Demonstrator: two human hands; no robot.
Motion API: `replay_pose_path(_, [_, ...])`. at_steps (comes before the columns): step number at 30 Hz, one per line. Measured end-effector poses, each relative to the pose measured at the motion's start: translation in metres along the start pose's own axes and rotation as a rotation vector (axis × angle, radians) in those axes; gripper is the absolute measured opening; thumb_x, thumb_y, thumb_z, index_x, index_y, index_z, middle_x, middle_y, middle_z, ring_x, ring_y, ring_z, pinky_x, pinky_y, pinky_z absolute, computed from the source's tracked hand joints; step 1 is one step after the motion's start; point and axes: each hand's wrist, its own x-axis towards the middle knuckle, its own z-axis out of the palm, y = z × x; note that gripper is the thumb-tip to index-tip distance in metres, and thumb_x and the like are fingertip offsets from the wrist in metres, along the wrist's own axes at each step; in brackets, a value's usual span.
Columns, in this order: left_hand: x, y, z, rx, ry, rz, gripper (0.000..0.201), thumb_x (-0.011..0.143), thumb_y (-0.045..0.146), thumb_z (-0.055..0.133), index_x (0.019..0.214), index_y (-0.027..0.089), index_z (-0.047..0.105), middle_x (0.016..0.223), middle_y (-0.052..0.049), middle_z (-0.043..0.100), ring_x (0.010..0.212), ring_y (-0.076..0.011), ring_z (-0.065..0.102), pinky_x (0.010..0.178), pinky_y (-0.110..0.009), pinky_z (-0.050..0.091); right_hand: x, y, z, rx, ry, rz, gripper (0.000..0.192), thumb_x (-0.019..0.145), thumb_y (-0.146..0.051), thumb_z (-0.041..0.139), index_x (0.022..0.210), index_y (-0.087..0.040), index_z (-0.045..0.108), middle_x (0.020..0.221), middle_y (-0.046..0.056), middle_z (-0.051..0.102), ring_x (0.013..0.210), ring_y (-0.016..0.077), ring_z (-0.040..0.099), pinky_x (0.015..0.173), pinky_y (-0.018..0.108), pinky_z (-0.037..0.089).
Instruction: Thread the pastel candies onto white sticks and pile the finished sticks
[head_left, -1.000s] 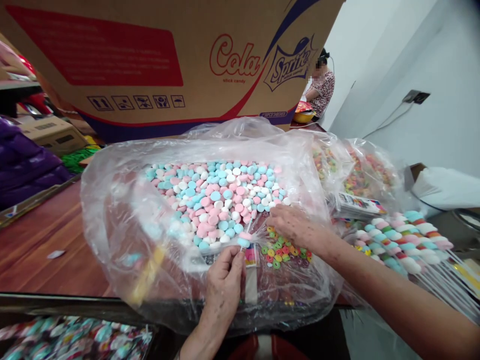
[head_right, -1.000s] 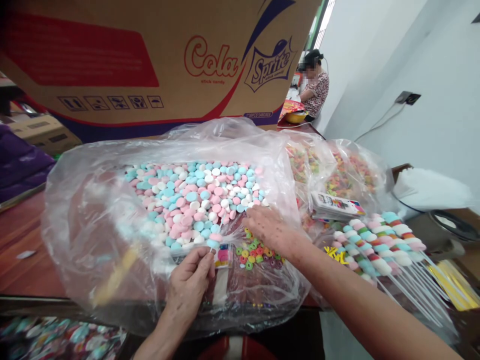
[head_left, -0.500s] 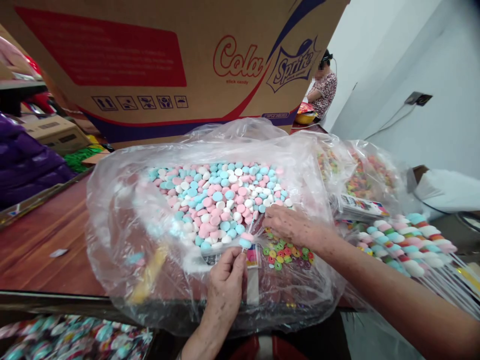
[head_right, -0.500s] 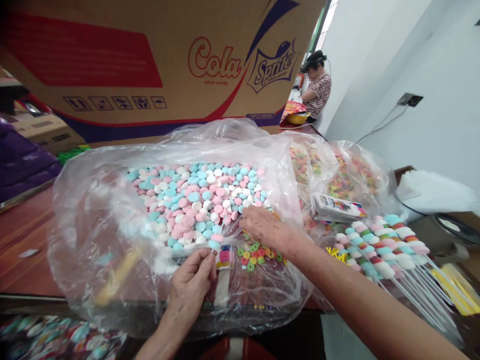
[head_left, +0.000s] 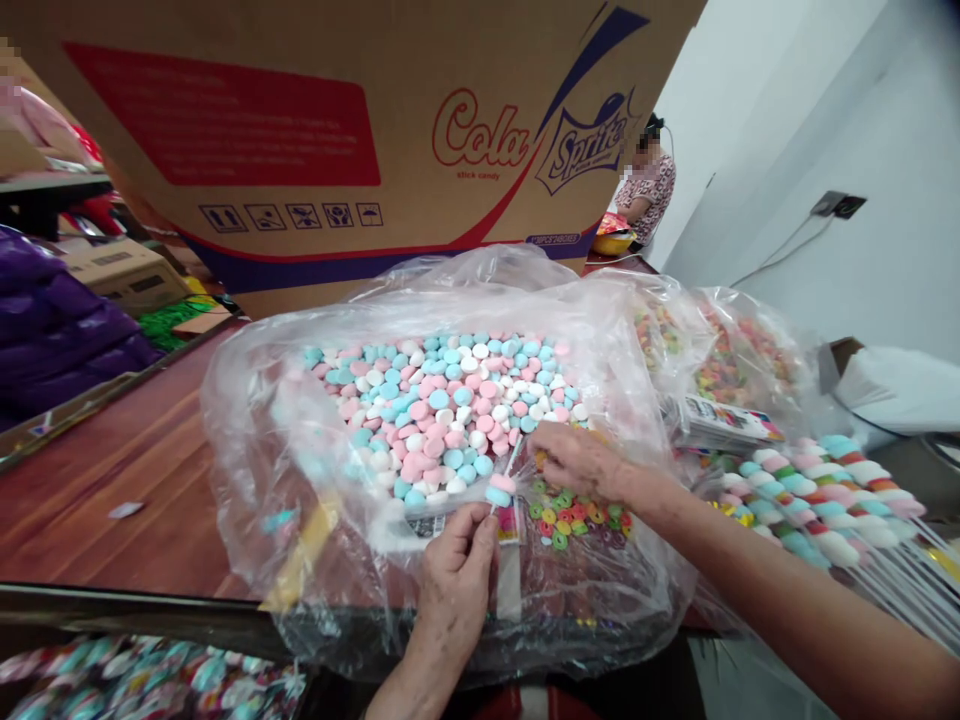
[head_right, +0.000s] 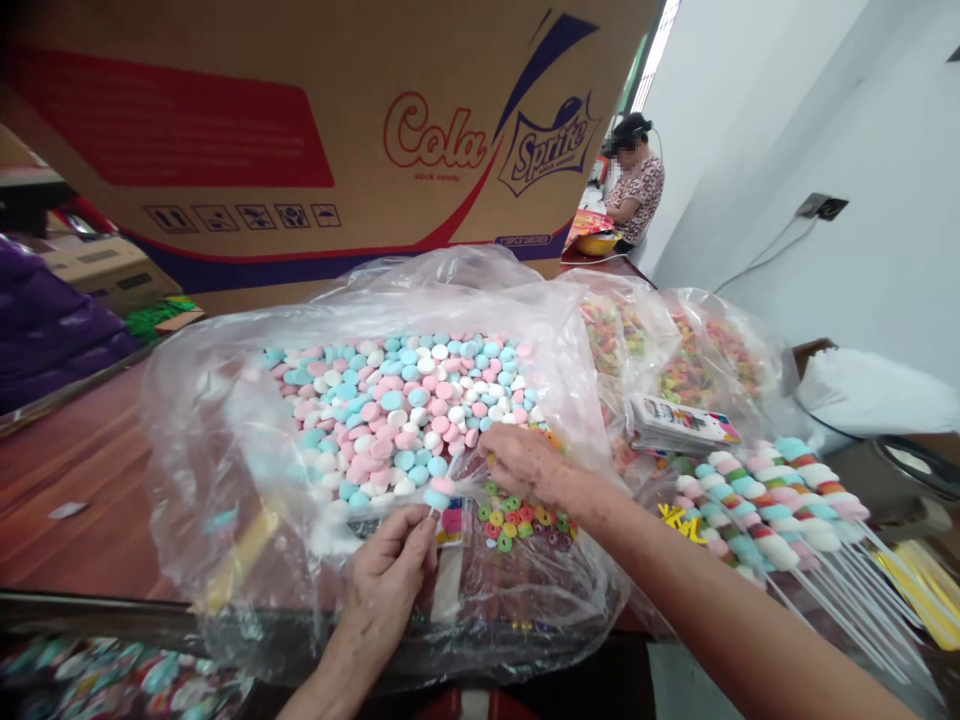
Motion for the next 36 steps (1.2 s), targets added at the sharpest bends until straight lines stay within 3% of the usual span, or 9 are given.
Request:
replay_pose_path(3, [0.000, 0.002, 0.001, 0.071, -0.002, 0.047, 0.025, 0.086, 0.040, 0.054, 0.078, 0.020, 0.065, 0.051, 0.006, 0.047, 0.048, -0.0131, 0.044, 0.048, -0.021, 0.034, 0.000, -0.003, 0.001, 0.241, 0.104, 0.129, 0.023, 0.083, -0.017, 0.046, 0.101, -0.017, 0.061, 0.092, 0.004, 0.066, 0.077, 0.0151, 0.062, 0.068, 0.027, 0.050])
replay_pose_path(8, [0.001, 0.002, 0.003, 0.170, 0.000, 0.070, 0.025, 0.087, 0.039, 0.053, 0.078, 0.020, 0.067, 0.054, 0.005, 0.046, 0.051, -0.0135, 0.043, 0.050, -0.022, 0.033, -0.004, -0.007, 0.011, 0.580, 0.220, 0.242, 0.020, 0.083, -0.029, 0.057, 0.098, -0.019, 0.065, 0.089, 0.002, 0.070, 0.076, 0.0155, 0.067, 0.069, 0.027, 0.053])
replay_pose_path(15, [0.002, 0.001, 0.004, 0.192, -0.014, 0.039, 0.027, 0.088, 0.040, 0.050, 0.079, 0.020, 0.066, 0.052, 0.006, 0.044, 0.049, -0.0135, 0.042, 0.051, -0.022, 0.032, -0.004, -0.007, 0.016, 0.808, 0.324, 0.311, 0.021, 0.077, -0.032, 0.068, 0.093, -0.020, 0.068, 0.081, 0.000, 0.072, 0.070, 0.0152, 0.067, 0.065, 0.026, 0.052])
replay_pose_path(18, [0.001, 0.002, 0.004, 0.179, -0.003, 0.051, 0.026, 0.087, 0.040, 0.051, 0.078, 0.020, 0.066, 0.052, 0.006, 0.044, 0.050, -0.0137, 0.043, 0.051, -0.022, 0.032, -0.004, -0.006, 0.016, 0.831, 0.335, 0.321, 0.021, 0.076, -0.033, 0.069, 0.093, -0.020, 0.068, 0.077, 0.000, 0.071, 0.067, 0.0149, 0.066, 0.063, 0.026, 0.052])
replay_pose_path(23, [0.002, 0.004, 0.005, 0.194, 0.022, 0.041, 0.026, 0.086, 0.040, 0.052, 0.077, 0.020, 0.066, 0.050, 0.006, 0.044, 0.048, -0.0139, 0.043, 0.050, -0.022, 0.031, -0.006, -0.016, 0.011, 0.766, 0.322, 0.299, 0.022, 0.078, -0.033, 0.067, 0.096, -0.021, 0.069, 0.086, 0.001, 0.073, 0.075, 0.0164, 0.068, 0.070, 0.029, 0.053])
replay_pose_path(29, [0.003, 0.004, 0.004, 0.201, 0.042, 0.059, 0.026, 0.084, 0.039, 0.053, 0.081, 0.020, 0.071, 0.051, 0.004, 0.051, 0.050, -0.0155, 0.047, 0.051, -0.023, 0.035, -0.010, -0.024, 0.005, 0.574, 0.327, 0.268, 0.020, 0.082, -0.031, 0.061, 0.096, -0.024, 0.074, 0.096, 0.000, 0.073, 0.092, 0.0190, 0.065, 0.088, 0.034, 0.050])
replay_pose_path(36, [0.003, 0.003, 0.003, 0.166, 0.002, 0.060, 0.028, 0.084, 0.041, 0.053, 0.082, 0.019, 0.071, 0.052, 0.004, 0.049, 0.051, -0.0154, 0.046, 0.052, -0.023, 0.036, -0.009, -0.022, 0.006, 0.516, 0.275, 0.215, 0.019, 0.083, -0.029, 0.061, 0.095, -0.023, 0.074, 0.093, 0.001, 0.075, 0.085, 0.0182, 0.068, 0.078, 0.030, 0.054])
